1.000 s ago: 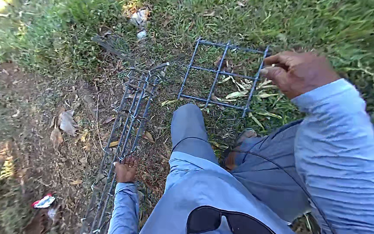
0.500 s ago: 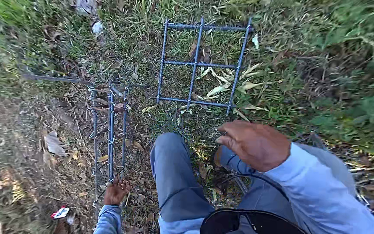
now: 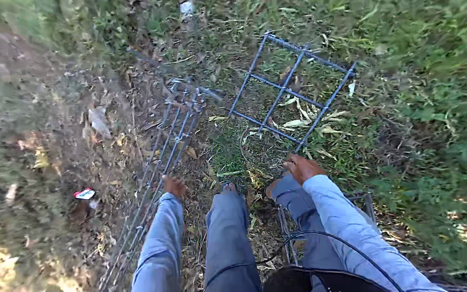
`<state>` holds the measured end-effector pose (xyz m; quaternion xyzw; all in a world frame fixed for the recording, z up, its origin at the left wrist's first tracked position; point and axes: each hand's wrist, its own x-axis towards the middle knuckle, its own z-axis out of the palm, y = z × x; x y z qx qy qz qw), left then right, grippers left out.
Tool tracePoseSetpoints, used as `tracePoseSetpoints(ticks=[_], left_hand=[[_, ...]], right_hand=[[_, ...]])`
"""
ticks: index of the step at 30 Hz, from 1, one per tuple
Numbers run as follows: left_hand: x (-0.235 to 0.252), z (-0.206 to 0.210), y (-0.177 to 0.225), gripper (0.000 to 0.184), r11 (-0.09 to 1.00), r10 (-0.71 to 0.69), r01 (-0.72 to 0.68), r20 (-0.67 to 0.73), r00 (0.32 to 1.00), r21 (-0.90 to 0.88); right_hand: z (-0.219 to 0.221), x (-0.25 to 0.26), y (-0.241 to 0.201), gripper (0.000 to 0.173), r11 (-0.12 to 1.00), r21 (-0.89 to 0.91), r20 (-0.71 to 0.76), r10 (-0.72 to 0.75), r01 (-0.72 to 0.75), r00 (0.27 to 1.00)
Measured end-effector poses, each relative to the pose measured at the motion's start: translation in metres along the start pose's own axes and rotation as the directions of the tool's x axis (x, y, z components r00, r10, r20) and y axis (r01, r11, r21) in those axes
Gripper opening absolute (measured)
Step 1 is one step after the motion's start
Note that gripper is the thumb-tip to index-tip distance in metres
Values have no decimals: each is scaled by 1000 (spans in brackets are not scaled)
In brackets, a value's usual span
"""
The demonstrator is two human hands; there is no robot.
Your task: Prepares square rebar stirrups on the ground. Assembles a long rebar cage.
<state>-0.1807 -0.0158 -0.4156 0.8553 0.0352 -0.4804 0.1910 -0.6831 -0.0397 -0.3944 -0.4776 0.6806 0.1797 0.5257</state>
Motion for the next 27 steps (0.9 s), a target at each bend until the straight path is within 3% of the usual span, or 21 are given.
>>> tracePoseSetpoints(ticks=[3, 6, 9, 12, 17, 22, 27], left_hand=[[-48, -1, -27, 62, 990, -31, 5, 186, 982, 138], [-109, -23, -53, 54, 980, -58, -4, 303, 951, 200], [-152, -74, -88, 49, 983, -18, -29, 254, 967, 181], [-166, -134, -130, 49, 980, -53, 10, 213, 976, 197], [-209, -229, -173, 52, 972, -211, 184, 191, 959, 149], [-222, -291, -193, 52, 947, -288, 306, 163, 944, -96], [-233, -311, -181, 47, 928, -268, 291, 123, 955, -233]], right_hand=[[36, -20, -14, 43, 1000, -11, -39, 22, -22, 999], [67, -74, -42, 44, 998, -21, 21, -52, 52, 998], [89, -142, -70, 42, 984, -64, 7, -167, 167, 986], [86, -206, -99, 41, 968, -129, -99, -228, 215, 969], [56, -283, -141, 41, 977, -203, -249, -110, 59, 962], [39, -297, -192, 44, 949, -289, -229, 62, -129, 971], [49, -261, -246, 47, 885, -465, -12, 36, -38, 999]])
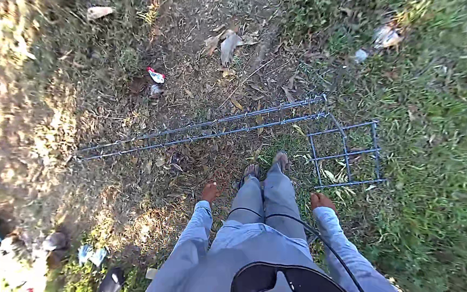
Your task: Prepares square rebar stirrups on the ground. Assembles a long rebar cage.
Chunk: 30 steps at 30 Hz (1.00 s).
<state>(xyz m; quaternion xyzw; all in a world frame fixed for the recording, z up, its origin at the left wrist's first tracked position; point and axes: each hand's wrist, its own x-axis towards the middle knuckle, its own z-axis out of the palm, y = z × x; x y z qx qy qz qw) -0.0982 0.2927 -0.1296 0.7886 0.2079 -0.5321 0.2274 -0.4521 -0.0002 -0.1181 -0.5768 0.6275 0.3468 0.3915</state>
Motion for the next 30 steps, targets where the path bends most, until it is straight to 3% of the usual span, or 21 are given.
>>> tracePoseSetpoints(ticks=[6, 11, 13, 17, 22, 26, 30], left_hand=[[-32, 30, 32, 46, 998, 61, -62, 67, 996, 6], [-61, 56, 96, 41, 914, 278, -280, 50, 959, 294], [-63, 61, 115, 47, 859, 316, -304, 40, 948, 412], [-42, 56, 136, 68, 848, 318, -245, -81, 945, 469], [15, 53, 122, 96, 777, 61, 4, -82, 995, 629], [50, 36, 127, 88, 630, 53, 90, -158, 986, 771], [66, 13, 119, 78, 621, 103, 77, -179, 978, 780]], right_hand=[[-28, 38, -118, 46, 984, -78, 145, -150, 162, 978], [-43, 79, -215, 47, 958, -54, 235, -261, 281, 936], [-47, 93, -248, 48, 947, -63, 278, -285, 314, 917], [-27, 143, -303, 47, 930, -91, 252, -324, 356, 912], [18, 216, -355, 45, 940, -27, 140, -332, 339, 933], [38, 261, -408, 48, 957, 54, 43, -286, 284, 957], [60, 291, -447, 57, 975, -166, 57, -140, 148, 988]])
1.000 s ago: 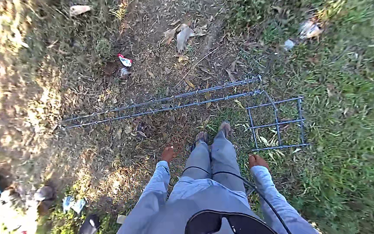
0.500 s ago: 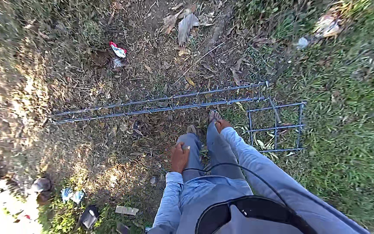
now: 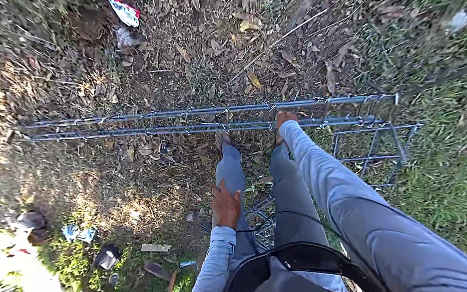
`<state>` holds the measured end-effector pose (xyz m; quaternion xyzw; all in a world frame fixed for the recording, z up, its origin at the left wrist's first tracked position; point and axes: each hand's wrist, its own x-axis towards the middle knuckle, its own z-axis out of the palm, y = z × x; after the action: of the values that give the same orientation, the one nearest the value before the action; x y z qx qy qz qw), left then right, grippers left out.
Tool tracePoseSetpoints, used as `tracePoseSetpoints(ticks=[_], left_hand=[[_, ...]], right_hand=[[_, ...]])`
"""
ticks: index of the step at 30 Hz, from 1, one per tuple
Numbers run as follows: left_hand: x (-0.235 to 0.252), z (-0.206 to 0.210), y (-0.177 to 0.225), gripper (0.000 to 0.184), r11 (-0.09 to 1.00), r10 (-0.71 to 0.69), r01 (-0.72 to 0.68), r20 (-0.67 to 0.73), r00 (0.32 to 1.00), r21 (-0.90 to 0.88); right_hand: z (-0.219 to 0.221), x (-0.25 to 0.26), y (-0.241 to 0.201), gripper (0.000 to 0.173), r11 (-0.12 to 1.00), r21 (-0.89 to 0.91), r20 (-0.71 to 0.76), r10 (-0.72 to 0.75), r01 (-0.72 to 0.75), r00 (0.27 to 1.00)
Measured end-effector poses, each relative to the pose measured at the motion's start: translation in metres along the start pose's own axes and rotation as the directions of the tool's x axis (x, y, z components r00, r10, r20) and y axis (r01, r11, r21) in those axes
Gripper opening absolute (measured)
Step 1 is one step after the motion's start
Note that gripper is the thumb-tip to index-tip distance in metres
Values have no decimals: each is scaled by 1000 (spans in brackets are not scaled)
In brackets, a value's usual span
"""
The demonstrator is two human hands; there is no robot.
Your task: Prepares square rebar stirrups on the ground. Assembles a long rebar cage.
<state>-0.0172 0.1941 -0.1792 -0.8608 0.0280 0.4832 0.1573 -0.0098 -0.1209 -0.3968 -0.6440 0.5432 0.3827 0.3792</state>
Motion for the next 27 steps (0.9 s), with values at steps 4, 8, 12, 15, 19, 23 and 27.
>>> tracePoseSetpoints(ticks=[4, 8, 12, 15, 19, 23, 27], left_hand=[[10, -6, -6, 77, 999, -25, 25, -4, 1000, 20], [16, -10, -13, 76, 999, -32, 32, -19, 999, 0], [21, -17, -16, 75, 999, -38, 38, 24, 999, 1], [22, -21, -18, 74, 999, -38, 38, 37, 999, -13], [24, -30, -20, 73, 998, -22, 26, 69, 997, -51], [21, -38, -29, 77, 982, -7, 25, 94, 996, -189], [47, -48, -76, 71, 612, -67, 76, 44, 997, -787]], right_hand=[[23, 30, -7, 64, 998, 54, -21, 31, -30, 999], [51, 55, 1, 64, 851, 524, -51, 66, -30, 997], [45, 48, -5, 61, 710, 697, 28, 112, -100, 993], [41, 39, -4, 62, 745, 660, 28, 97, -91, 995], [26, -13, -24, 58, 750, 655, -19, 130, -86, 991], [5, -91, -34, 56, 778, 625, -45, 113, -61, 993], [-19, -181, -40, 57, 800, 600, -84, 37, 21, 996]])
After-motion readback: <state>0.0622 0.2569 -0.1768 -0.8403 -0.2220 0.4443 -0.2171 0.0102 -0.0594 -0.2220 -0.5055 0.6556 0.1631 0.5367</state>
